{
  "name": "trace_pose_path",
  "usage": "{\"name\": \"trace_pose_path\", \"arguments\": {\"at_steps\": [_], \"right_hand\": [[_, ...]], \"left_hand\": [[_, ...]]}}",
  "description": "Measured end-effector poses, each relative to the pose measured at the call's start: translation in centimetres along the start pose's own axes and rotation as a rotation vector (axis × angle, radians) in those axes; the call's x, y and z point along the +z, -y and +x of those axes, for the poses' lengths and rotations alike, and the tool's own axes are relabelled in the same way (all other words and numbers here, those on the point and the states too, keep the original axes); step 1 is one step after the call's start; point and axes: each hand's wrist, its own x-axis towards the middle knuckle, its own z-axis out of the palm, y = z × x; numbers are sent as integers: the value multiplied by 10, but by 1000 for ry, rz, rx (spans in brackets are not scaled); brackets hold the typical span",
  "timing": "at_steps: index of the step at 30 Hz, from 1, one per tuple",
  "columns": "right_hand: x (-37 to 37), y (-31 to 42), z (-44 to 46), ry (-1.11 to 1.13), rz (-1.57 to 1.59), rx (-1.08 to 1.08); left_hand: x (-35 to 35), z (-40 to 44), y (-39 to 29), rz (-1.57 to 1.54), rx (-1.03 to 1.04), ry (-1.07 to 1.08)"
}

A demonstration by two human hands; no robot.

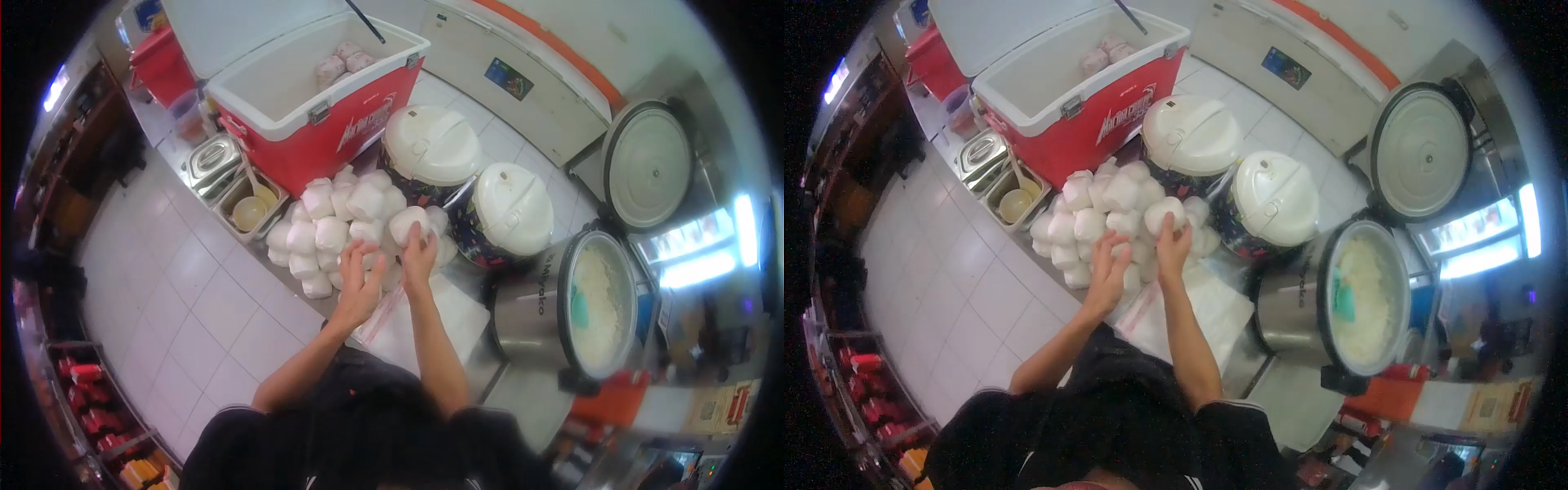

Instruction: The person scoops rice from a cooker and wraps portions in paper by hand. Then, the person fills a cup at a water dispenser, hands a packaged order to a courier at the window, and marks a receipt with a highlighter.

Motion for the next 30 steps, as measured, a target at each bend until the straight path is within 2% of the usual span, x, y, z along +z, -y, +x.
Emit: {"name": "trace_pose_path", "arguments": {"at_steps": [1,3,4,6,7,9,13,15,16,18,20,22,24,25,27,29,30], "right_hand": [[-2,1,0,-5,6,-8],[-8,5,0,117,-725,-267],[-6,3,0,116,-727,-267],[-10,-7,-6,-141,-755,-517],[-14,-10,-4,-147,-756,-517],[-21,-15,4,-146,-669,-651],[-39,-16,14,-56,-799,-698],[-48,-3,6,48,-735,-532],[-54,13,-5,19,-732,-538],[-62,72,-45,70,-576,-408],[-90,144,-87,116,-640,-417],[-134,216,-129,16,-724,-590],[-184,272,-140,-242,-821,-622],[-209,299,-133,-292,-957,-592],[-262,343,-103,-295,-1188,-580],[-312,344,-54,-275,-1277,-613],[-326,345,-33,-140,-1421,-696]], "left_hand": [[0,-2,4,1,8,7],[1,-3,13,-133,-39,66],[2,1,19,-135,-40,66],[4,2,29,-275,-124,141],[6,3,32,-277,-124,146],[10,11,34,-204,5,162],[25,33,41,-18,-11,212],[36,48,55,263,423,152],[38,50,60,258,439,175],[40,54,67,379,345,304],[34,43,29,410,356,251],[30,32,15,256,344,223],[37,7,-33,15,126,180],[46,-1,-35,1,140,231],[58,-10,-41,206,269,261],[87,-16,-84,102,289,290],[101,-14,-108,74,472,352]]}}
